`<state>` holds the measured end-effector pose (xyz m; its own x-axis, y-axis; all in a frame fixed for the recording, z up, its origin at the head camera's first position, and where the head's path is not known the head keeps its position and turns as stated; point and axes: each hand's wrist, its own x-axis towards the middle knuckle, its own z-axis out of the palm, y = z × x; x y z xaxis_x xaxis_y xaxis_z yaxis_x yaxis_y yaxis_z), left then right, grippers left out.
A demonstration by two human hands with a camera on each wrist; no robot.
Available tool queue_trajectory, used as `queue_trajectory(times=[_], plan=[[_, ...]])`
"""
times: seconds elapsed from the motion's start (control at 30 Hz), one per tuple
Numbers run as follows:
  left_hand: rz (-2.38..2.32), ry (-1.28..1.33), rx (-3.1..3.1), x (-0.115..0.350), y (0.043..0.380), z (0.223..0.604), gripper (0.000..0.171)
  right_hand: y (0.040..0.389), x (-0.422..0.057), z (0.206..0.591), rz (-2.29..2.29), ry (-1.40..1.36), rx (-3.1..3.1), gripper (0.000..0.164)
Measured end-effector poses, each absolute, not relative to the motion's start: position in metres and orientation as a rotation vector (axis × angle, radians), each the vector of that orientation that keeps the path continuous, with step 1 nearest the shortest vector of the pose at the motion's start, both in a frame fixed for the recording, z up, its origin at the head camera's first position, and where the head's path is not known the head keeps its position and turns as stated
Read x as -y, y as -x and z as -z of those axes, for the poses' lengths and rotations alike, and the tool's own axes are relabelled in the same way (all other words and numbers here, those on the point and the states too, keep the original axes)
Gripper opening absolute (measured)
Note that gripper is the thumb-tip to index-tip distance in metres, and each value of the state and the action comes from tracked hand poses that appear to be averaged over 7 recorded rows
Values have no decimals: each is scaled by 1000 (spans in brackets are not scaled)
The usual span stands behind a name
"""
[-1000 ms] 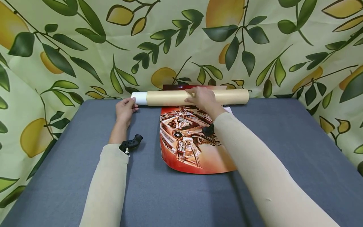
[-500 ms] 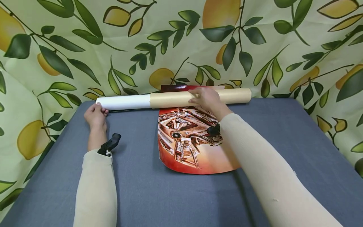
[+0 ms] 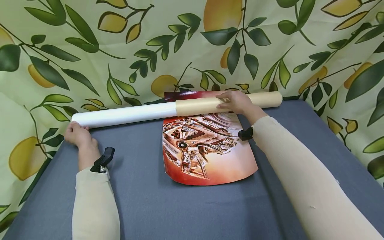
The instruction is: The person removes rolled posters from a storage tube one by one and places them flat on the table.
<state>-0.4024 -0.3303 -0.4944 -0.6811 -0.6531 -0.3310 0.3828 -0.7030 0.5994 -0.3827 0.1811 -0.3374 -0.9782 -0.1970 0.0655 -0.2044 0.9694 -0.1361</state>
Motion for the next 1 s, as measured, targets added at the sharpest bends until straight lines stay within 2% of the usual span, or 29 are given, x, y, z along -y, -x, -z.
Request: queue_trajectory(times=[0.17, 0.43, 0.73, 1.0], plan=[[2299, -632, 472, 340, 398, 490, 37, 385, -186, 330, -190, -303, 3091, 58], [2318, -432, 261, 350, 392, 475, 18, 388, -172, 328, -158, -291, 3087, 58], [2147, -365, 144, 359, 378, 461, 22, 390, -160, 336, -195, -265, 3072, 59], [2142, -244, 64, 355, 359, 427, 20, 396, -135, 345, -86, -254, 3078, 60]])
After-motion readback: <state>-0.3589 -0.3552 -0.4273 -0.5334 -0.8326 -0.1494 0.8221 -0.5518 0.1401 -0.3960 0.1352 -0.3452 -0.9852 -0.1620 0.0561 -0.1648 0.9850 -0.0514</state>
